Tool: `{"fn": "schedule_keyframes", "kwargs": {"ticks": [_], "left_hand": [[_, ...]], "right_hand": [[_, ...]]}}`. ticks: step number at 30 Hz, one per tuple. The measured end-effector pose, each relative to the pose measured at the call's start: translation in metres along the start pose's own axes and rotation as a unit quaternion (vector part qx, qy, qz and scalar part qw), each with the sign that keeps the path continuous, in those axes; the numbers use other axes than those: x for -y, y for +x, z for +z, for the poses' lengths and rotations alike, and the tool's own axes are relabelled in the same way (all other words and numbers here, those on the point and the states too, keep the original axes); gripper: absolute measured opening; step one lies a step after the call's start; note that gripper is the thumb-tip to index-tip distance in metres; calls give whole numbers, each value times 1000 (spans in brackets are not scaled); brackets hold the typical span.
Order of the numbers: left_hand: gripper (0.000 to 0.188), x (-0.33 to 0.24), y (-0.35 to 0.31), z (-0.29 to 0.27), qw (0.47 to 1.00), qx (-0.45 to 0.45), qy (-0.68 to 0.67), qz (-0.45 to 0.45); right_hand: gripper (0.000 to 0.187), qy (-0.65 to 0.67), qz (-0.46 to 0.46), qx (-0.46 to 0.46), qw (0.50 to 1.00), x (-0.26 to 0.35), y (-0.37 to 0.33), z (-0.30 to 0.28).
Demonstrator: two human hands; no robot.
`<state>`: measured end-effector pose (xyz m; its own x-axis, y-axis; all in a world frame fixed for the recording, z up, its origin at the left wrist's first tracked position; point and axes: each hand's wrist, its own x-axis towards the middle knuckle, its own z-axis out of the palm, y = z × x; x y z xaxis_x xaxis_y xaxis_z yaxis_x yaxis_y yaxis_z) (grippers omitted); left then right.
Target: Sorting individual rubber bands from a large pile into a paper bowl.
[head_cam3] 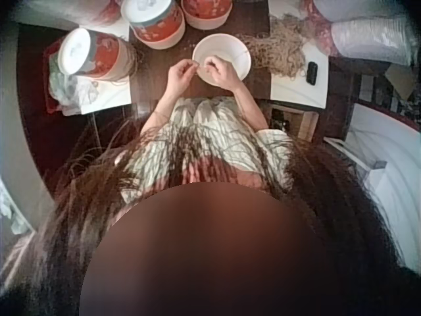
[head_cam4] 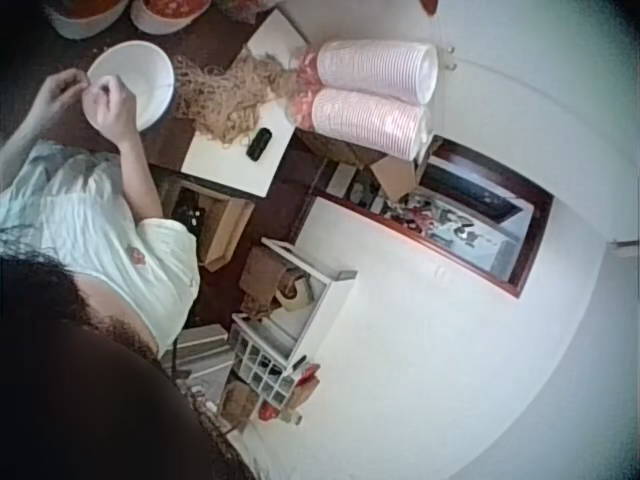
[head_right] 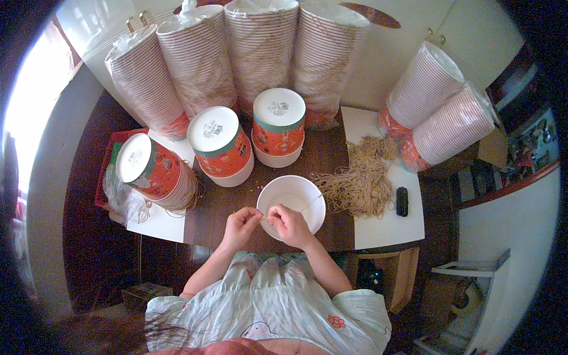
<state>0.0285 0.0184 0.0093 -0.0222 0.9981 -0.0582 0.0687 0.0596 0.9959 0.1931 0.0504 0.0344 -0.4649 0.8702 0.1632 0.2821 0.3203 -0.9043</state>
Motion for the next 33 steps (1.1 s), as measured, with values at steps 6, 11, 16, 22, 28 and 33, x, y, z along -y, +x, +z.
{"fn": "schedule_keyframes", "kwargs": {"ticks": [6, 11, 16, 22, 28, 33], "left_hand": [[9, -28, -1, -4, 984, -2, 130, 122], [13, -36, 4, -6, 925, -21, 265, 270], [13, -40, 4, -7, 923, -4, 282, 264], [10, -32, 6, -12, 920, -9, 289, 264], [9, 1, 4, -17, 953, -15, 221, 208], [9, 12, 0, -9, 977, -37, 142, 154]], "right_hand": [[6, -6, -3, 4, 1000, 3, 3, -3], [9, -40, -11, 27, 999, 3, 6, -3], [19, 68, 11, -11, 998, 0, 5, 0], [15, 274, -7, -41, 961, -6, 6, -13], [15, 340, -102, -99, 930, -15, 6, -44], [11, 275, -63, -89, 955, -10, 3, -50]]}}
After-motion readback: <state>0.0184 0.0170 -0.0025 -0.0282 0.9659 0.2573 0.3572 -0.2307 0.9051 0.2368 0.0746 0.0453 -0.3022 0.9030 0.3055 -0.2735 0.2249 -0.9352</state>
